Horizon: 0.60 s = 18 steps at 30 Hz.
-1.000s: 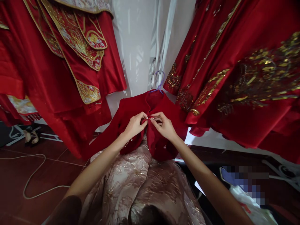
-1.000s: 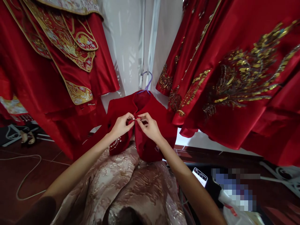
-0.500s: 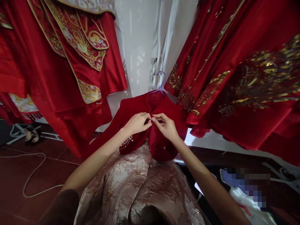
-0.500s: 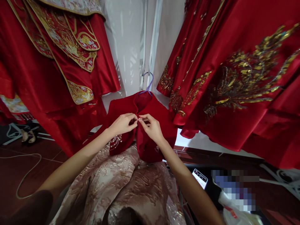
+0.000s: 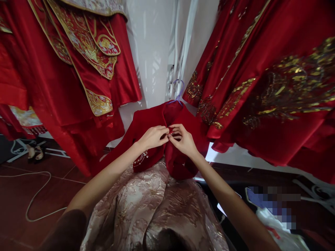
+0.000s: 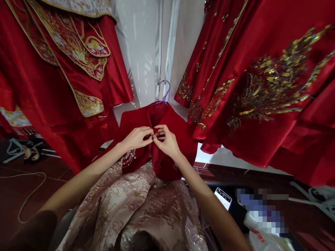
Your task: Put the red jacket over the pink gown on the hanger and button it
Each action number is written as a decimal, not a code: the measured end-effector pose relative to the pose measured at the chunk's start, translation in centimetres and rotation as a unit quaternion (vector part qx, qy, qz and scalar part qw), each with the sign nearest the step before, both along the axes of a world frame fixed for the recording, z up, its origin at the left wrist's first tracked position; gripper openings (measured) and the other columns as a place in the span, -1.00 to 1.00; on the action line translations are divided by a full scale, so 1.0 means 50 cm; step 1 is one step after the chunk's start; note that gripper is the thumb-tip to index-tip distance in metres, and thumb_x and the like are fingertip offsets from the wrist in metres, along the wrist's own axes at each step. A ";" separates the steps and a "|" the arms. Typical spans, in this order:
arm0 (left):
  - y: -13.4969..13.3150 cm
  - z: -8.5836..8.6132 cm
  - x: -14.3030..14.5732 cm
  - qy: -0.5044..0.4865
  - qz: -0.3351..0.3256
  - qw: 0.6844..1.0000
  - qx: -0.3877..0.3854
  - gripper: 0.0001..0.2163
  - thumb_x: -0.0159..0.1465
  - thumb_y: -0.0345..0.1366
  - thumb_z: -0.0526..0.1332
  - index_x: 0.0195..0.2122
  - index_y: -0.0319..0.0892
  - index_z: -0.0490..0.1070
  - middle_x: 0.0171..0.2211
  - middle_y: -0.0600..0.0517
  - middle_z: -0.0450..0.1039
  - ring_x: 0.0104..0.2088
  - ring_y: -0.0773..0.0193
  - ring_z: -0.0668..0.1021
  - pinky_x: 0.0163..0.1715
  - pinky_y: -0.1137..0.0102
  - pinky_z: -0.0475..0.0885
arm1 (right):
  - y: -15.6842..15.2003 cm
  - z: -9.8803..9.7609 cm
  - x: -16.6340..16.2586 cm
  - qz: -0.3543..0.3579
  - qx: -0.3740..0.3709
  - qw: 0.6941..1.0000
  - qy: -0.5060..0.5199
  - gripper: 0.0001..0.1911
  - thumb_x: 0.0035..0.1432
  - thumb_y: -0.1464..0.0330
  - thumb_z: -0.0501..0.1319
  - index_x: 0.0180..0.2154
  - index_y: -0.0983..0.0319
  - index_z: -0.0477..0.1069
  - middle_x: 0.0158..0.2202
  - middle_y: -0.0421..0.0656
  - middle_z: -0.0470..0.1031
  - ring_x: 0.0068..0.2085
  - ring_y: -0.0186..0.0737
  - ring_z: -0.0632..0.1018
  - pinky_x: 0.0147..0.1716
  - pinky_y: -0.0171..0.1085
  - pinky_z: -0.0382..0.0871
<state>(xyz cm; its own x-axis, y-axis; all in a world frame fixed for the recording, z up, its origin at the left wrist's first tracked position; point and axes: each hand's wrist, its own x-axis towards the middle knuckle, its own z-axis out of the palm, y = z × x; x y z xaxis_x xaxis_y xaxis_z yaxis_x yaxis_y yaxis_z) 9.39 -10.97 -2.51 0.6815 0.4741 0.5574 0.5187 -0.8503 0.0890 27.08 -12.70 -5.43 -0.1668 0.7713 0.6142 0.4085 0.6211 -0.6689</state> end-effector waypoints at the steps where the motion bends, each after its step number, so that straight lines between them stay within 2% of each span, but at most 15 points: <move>1: 0.001 -0.002 0.000 -0.003 -0.006 1.000 -0.003 -0.92 0.20 -0.37 0.08 -0.40 -0.16 0.35 -0.44 0.05 0.36 -0.37 0.30 0.43 -0.31 0.41 0.34 | 0.001 -0.001 0.000 0.002 -0.002 1.000 -0.001 -0.60 0.03 0.29 0.21 -0.05 0.18 0.25 -0.22 -0.12 0.41 -0.21 -0.22 0.51 -0.28 -0.22 0.53; 11: 0.004 -0.013 0.002 -0.008 -0.043 0.999 -0.011 -0.93 0.24 -0.36 0.09 -0.38 -0.15 0.32 -0.41 0.03 0.34 -0.32 0.26 0.42 -0.26 0.36 0.36 | 0.003 0.000 0.003 0.006 -0.004 1.000 -0.013 -0.57 -0.03 0.34 0.21 -0.06 0.17 0.24 -0.29 -0.18 0.36 -0.28 -0.27 0.48 -0.31 -0.26 0.49; 15: -0.003 -0.026 0.013 -0.045 -0.025 0.998 -0.036 -0.94 0.27 -0.35 0.06 -0.26 -0.15 0.28 -0.29 -0.01 0.36 -0.22 0.22 0.44 -0.17 0.29 0.39 | 0.011 0.006 -0.001 -0.040 0.004 0.999 -0.011 -0.60 -0.04 0.35 0.19 -0.09 0.18 0.24 -0.32 -0.20 0.33 -0.35 -0.30 0.46 -0.40 -0.31 0.44; 18: -0.008 -0.053 0.024 -0.109 -0.010 0.991 -0.073 -0.84 0.27 -0.34 0.07 -0.12 -0.14 0.21 -0.17 -0.05 0.34 -0.14 0.21 0.45 -0.10 0.25 0.40 | 0.016 0.006 -0.004 -0.067 0.005 0.998 -0.005 -0.58 -0.01 0.34 0.16 -0.06 0.20 0.20 -0.32 -0.20 0.33 -0.42 -0.33 0.45 -0.42 -0.31 0.39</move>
